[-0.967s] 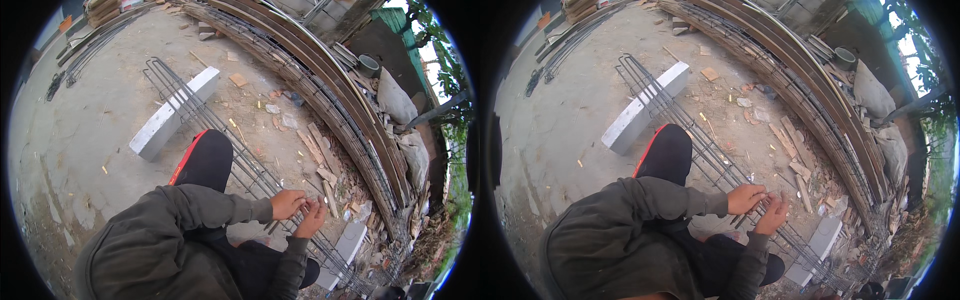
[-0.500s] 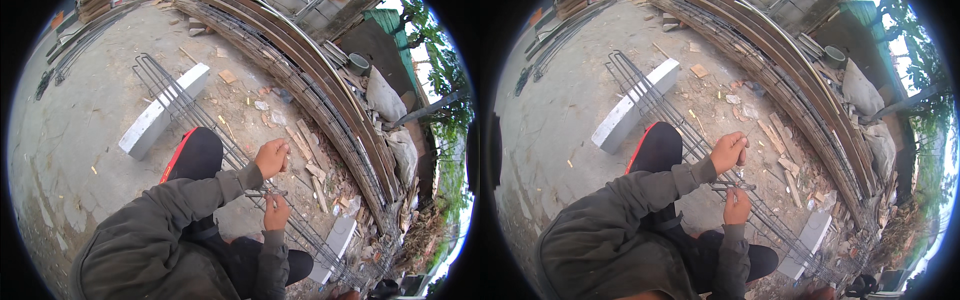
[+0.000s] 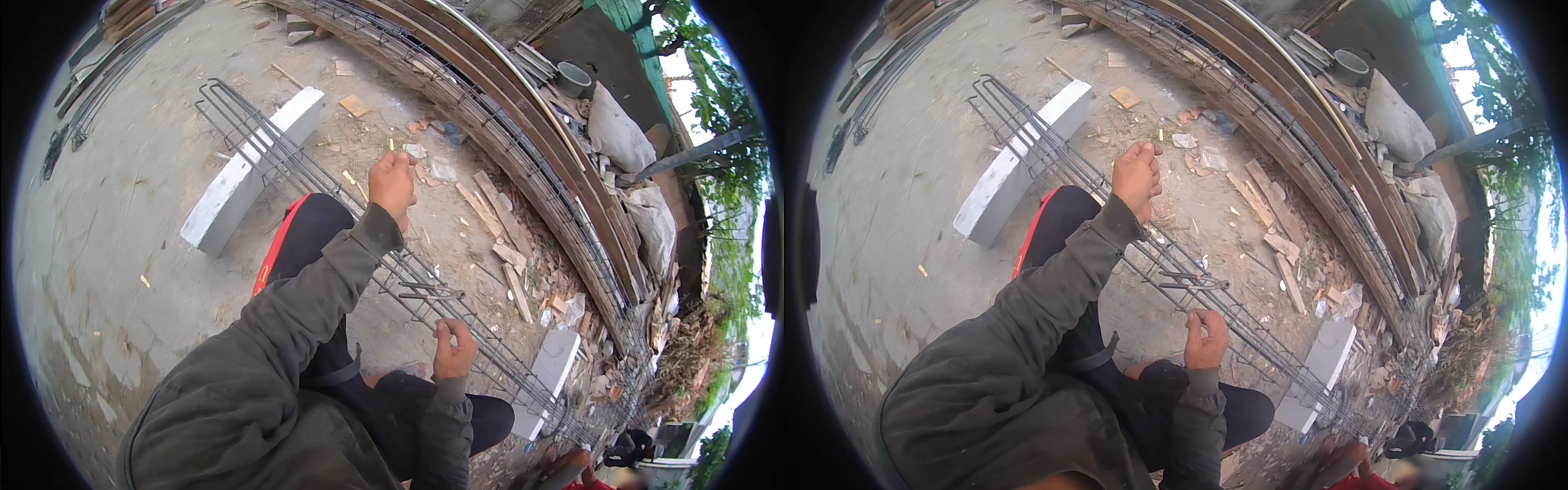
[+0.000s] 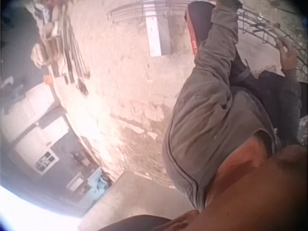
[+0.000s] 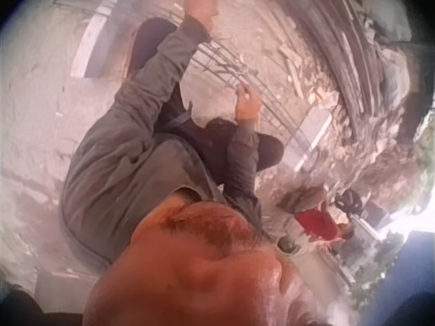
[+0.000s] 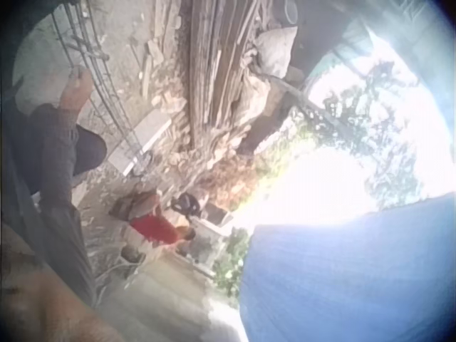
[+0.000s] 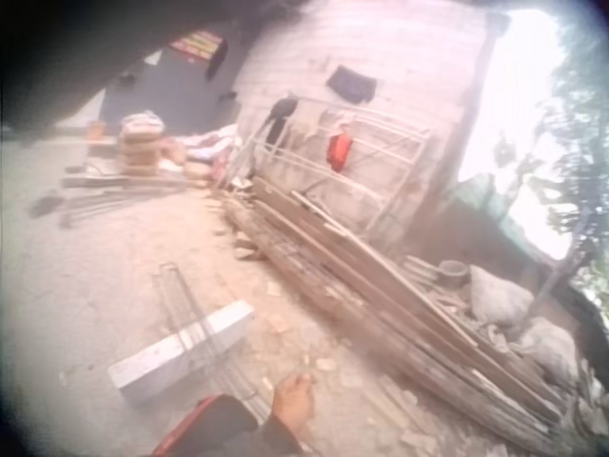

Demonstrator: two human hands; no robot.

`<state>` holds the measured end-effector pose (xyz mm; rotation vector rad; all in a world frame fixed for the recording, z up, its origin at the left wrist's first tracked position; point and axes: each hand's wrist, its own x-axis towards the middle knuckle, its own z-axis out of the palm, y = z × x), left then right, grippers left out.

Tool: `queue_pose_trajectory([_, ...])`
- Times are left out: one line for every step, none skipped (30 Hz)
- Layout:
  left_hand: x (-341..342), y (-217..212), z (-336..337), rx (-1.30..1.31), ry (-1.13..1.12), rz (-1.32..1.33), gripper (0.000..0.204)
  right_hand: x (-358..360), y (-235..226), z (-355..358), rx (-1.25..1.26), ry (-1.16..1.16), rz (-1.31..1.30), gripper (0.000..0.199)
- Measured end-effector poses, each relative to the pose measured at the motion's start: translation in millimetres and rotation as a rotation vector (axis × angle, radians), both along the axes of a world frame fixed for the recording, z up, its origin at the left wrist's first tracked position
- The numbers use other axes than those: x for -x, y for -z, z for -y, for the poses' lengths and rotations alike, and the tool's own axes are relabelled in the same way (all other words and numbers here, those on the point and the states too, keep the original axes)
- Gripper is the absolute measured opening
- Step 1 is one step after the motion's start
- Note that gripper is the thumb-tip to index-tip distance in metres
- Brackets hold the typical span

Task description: The person sits on the ground and ties a rebar cage using wire ties and pliers. They repeatedly wrap wire around the intersections of the rebar grid and twist the wire to secure the structure.

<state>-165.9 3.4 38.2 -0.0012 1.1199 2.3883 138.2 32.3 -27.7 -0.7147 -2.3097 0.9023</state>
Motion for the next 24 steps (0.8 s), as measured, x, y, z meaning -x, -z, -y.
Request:
queue_pose_trajectory([1, 2, 2, -0.025, 0.002, 0.018, 0.022, -8, -4, -4, 0.277, 0.032, -0.031, 0.018])
queue_pose_trajectory([2, 3, 4, -0.049, 0.003, 0.035, 0.023, -18, -5, -7, 0.555, 0.064, -0.062, 0.019])
queue_pose_trajectory([1, 3, 4, -0.067, 0.045, 0.091, 0.022, -24, -6, -5, 0.832, 0.101, -0.098, 0.02])
queue_pose_trajectory([-3, 2, 4, -0.086, 0.086, 0.148, 0.02, -27, -8, 1, 0.998, 0.061, 0.009, 0.022])
queue_pose_trajectory([-9, 2, 3, -0.104, 0.128, 0.205, 0.018, -27, -2, 7, 1.001, -0.016, 0.144, 0.021])
queue_pose_trajectory([-19, 3, -1, -0.065, 0.201, 0.197, 0.018, -30, 7, 12, 0.996, -0.082, 0.274, 0.021])
queue_pose_trajectory([-28, 6, -2, -0.026, 0.258, 0.187, 0.018, -30, 16, 14, 0.987, -0.163, 0.409, 0.022])
queue_pose_trajectory([-39, 9, -3, 0.013, 0.317, 0.176, 0.019, -32, 29, 13, 0.797, -0.104, 0.362, 0.026])
queue_pose_trajectory([-52, 11, -5, 0.076, 0.348, 0.112, 0.019, -26, 27, 9, 0.564, 0.026, 0.236, 0.027])
queue_pose_trajectory([-67, 13, -8, 0.137, 0.378, 0.056, 0.019, -19, 18, 4, 0.327, 0.152, 0.116, 0.028])
queue_pose_trajectory([-80, 15, -9, 0.115, 0.426, 0.064, 0.019, -11, 9, -1, 0.089, 0.272, -0.006, 0.03])
queue_pose_trajectory([-91, 17, -8, 0.096, 0.469, 0.07, 0.019, 6, -21, 5, 0.211, 0.282, -0.09, 0.034])
queue_pose_trajectory([-98, 16, -8, 0.078, 0.525, 0.073, 0.018, 22, -38, 15, 0.232, 0.222, -0.129, 0.034])
queue_pose_trajectory([-99, 13, -7, 0.004, 0.551, 0.139, 0.018, 39, -48, 30, 0.255, 0.171, -0.174, 0.035])
queue_pose_trajectory([-98, 8, -5, -0.068, 0.57, 0.201, 0.017, 50, -50, 43, 0.278, 0.112, -0.221, 0.035])
queue_pose_trajectory([-98, 0, -5, -0.149, 0.602, 0.262, 0.017, 51, -28, 50, 0.568, 0.005, -0.199, 0.034])
queue_pose_trajectory([-93, -6, -5, -0.186, 0.561, 0.241, 0.017, 46, -5, 56, 0.856, -0.103, -0.178, 0.033])
queue_pose_trajectory([-79, -11, -2, -0.219, 0.508, 0.216, 0.016, 41, -3, 71, 0.893, -0.073, -0.162, 0.03])
queue_pose_trajectory([-62, -16, 0, -0.255, 0.45, 0.191, 0.016, 35, -7, 86, 0.928, -0.048, -0.143, 0.027])
queue_pose_trajectory([-49, -18, 1, -0.248, 0.434, 0.168, 0.016, 32, -17, 97, 0.964, -0.022, -0.117, 0.024])
queue_pose_trajectory([-40, -16, 5, -0.234, 0.405, 0.155, 0.016, 31, -40, 97, 0.702, 0.057, -0.114, 0.019])
queue_pose_trajectory([-36, -12, 10, -0.215, 0.374, 0.146, 0.016, 28, -60, 88, 0.443, 0.129, -0.107, 0.016])
queue_pose_trajectory([-37, -10, 13, -0.213, 0.438, 0.157, 0.016, 23, -68, 68, 0.211, 0.201, -0.123, 0.017])
queue_pose_trajectory([-39, -10, 15, -0.213, 0.503, 0.162, 0.016, 18, -75, 49, -0.024, 0.271, -0.144, 0.017])
